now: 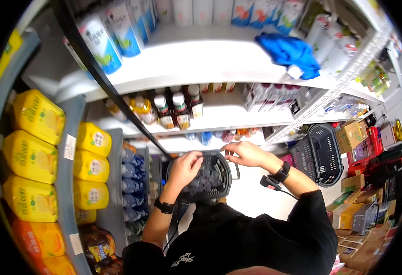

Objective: The person wipes a shelf with a blue cloth, then picks up bottles of green juice and places them into a black basket. They continue by picking up cans of electrolyte water from the shelf and placing them into the basket.

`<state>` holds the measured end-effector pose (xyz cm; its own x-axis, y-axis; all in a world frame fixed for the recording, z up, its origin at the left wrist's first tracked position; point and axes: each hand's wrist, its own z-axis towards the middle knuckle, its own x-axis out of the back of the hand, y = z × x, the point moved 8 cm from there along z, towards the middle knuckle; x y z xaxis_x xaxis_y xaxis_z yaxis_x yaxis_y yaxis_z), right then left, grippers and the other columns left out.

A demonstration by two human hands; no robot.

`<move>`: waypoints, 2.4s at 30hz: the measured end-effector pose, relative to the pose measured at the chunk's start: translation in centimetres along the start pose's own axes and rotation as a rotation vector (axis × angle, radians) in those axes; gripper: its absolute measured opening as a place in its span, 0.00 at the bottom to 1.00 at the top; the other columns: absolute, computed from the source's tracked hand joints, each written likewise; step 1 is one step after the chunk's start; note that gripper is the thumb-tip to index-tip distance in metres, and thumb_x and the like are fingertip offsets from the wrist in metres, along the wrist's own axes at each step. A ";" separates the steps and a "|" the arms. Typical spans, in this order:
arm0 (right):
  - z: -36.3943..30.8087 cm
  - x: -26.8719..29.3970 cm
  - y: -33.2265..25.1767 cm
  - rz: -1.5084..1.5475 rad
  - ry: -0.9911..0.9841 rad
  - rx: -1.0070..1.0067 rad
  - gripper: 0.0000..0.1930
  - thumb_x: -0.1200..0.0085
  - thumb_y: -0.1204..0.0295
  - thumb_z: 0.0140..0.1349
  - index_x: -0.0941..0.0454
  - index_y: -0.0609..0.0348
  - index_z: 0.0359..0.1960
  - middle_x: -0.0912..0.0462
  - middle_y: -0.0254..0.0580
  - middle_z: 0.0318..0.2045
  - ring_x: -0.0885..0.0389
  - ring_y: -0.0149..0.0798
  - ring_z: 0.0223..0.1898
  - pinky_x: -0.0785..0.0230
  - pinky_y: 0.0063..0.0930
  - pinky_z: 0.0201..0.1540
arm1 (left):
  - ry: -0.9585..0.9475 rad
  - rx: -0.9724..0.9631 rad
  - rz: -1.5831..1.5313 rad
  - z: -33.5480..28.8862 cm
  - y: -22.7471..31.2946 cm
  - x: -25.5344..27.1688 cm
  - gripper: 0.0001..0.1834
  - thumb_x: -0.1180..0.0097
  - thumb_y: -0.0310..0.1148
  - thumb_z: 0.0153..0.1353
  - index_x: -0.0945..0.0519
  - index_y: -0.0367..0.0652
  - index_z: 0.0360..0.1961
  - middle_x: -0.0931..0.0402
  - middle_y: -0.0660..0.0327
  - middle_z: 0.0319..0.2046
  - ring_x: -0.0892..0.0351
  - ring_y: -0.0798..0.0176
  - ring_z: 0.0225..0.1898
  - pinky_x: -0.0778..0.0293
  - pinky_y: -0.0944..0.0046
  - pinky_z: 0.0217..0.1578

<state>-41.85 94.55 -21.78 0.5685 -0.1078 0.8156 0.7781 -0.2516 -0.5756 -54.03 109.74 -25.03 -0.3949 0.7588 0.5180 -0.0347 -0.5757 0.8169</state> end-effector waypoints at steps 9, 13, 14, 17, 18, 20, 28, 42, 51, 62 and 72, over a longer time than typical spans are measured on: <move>-3.4 19.7 -14.2 -0.502 0.406 0.236 0.12 0.40 0.67 0.59 0.20 0.57 0.43 0.17 0.47 0.32 0.17 0.50 0.32 0.24 0.40 0.36 | 0.350 -0.468 0.033 12.9 18.1 12.9 0.05 0.41 0.29 0.61 0.20 0.39 0.35 0.31 0.62 0.16 0.34 0.68 0.17 0.38 0.66 0.20; -2.8 24.8 -16.5 -0.577 0.474 0.268 0.11 0.41 0.67 0.58 0.20 0.58 0.40 0.17 0.48 0.31 0.17 0.52 0.33 0.24 0.44 0.35 | 0.396 -0.496 0.014 17.1 18.2 14.2 0.05 0.41 0.28 0.62 0.21 0.37 0.35 0.33 0.66 0.16 0.38 0.73 0.19 0.40 0.69 0.21; -2.5 25.9 -16.9 -0.612 0.487 0.280 0.11 0.41 0.68 0.58 0.20 0.58 0.40 0.17 0.48 0.31 0.17 0.52 0.33 0.24 0.44 0.36 | 0.405 -0.507 0.017 18.1 18.1 14.5 0.05 0.42 0.27 0.63 0.21 0.36 0.35 0.33 0.68 0.16 0.39 0.77 0.20 0.41 0.71 0.22; -0.4 28.8 -17.5 -0.760 0.503 0.343 0.10 0.41 0.68 0.58 0.21 0.59 0.39 0.16 0.47 0.33 0.16 0.51 0.35 0.23 0.43 0.38 | 0.434 -0.421 0.056 21.6 16.0 15.3 0.06 0.41 0.29 0.62 0.21 0.36 0.34 0.33 0.67 0.16 0.38 0.75 0.20 0.40 0.70 0.22; 0.7 29.7 -17.5 -0.795 0.498 0.347 0.11 0.40 0.69 0.58 0.20 0.60 0.40 0.17 0.47 0.34 0.17 0.52 0.36 0.23 0.43 0.39 | 0.445 -0.389 0.096 22.6 14.9 15.6 0.09 0.40 0.32 0.62 0.21 0.36 0.34 0.33 0.64 0.15 0.37 0.73 0.19 0.38 0.67 0.22; 3.1 31.6 -16.8 -0.844 0.516 0.396 0.13 0.39 0.70 0.57 0.20 0.61 0.42 0.17 0.48 0.38 0.17 0.53 0.39 0.23 0.43 0.43 | 0.441 -0.277 0.163 24.2 12.8 15.0 0.10 0.42 0.35 0.62 0.21 0.38 0.33 0.29 0.58 0.16 0.30 0.60 0.20 0.34 0.60 0.23; 17.9 40.0 -13.5 -0.868 0.565 0.288 0.19 0.46 0.68 0.65 0.25 0.63 0.55 0.21 0.53 0.52 0.20 0.54 0.49 0.27 0.42 0.53 | 0.500 -0.119 0.397 24.1 11.5 14.5 0.09 0.42 0.38 0.62 0.22 0.43 0.34 0.26 0.53 0.19 0.24 0.46 0.24 0.30 0.51 0.26; 34.8 43.8 -7.1 -0.853 0.642 0.268 0.29 0.51 0.45 0.65 0.30 0.45 0.62 0.20 0.53 0.52 0.21 0.55 0.53 0.30 0.45 0.56 | 0.548 -0.120 0.463 24.3 12.4 14.2 0.10 0.43 0.38 0.61 0.22 0.43 0.30 0.23 0.52 0.20 0.22 0.45 0.24 0.28 0.51 0.26; 30.6 41.5 -11.3 -1.008 0.733 0.340 0.25 0.51 0.48 0.66 0.25 0.55 0.53 0.16 0.56 0.38 0.17 0.56 0.38 0.24 0.47 0.41 | 0.649 -0.119 0.414 23.9 12.3 15.1 0.16 0.39 0.41 0.59 0.25 0.42 0.41 0.27 0.55 0.21 0.23 0.47 0.27 0.28 0.52 0.29; 21.3 37.4 -16.9 -0.825 0.655 0.462 0.29 0.50 0.44 0.65 0.20 0.61 0.45 0.15 0.56 0.31 0.15 0.51 0.35 0.23 0.43 0.41 | 0.477 -0.153 0.119 25.0 11.7 15.4 0.41 0.33 0.54 0.54 0.32 0.34 0.58 0.23 0.43 0.50 0.21 0.44 0.51 0.25 0.53 0.50; 16.3 37.2 -17.2 -0.203 0.510 0.372 0.23 0.46 0.52 0.64 0.20 0.65 0.41 0.18 0.59 0.30 0.18 0.51 0.34 0.27 0.40 0.37 | 0.317 -0.210 -0.010 24.7 11.7 14.7 0.40 0.25 0.48 0.46 0.28 0.34 0.54 0.19 0.47 0.47 0.17 0.53 0.48 0.23 0.57 0.50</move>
<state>-29.74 110.57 17.48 0.2744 -0.5584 0.7829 0.9488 0.0246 -0.3150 -37.55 121.63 -1.59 -0.6567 0.6517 0.3794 -0.2144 -0.6437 0.7346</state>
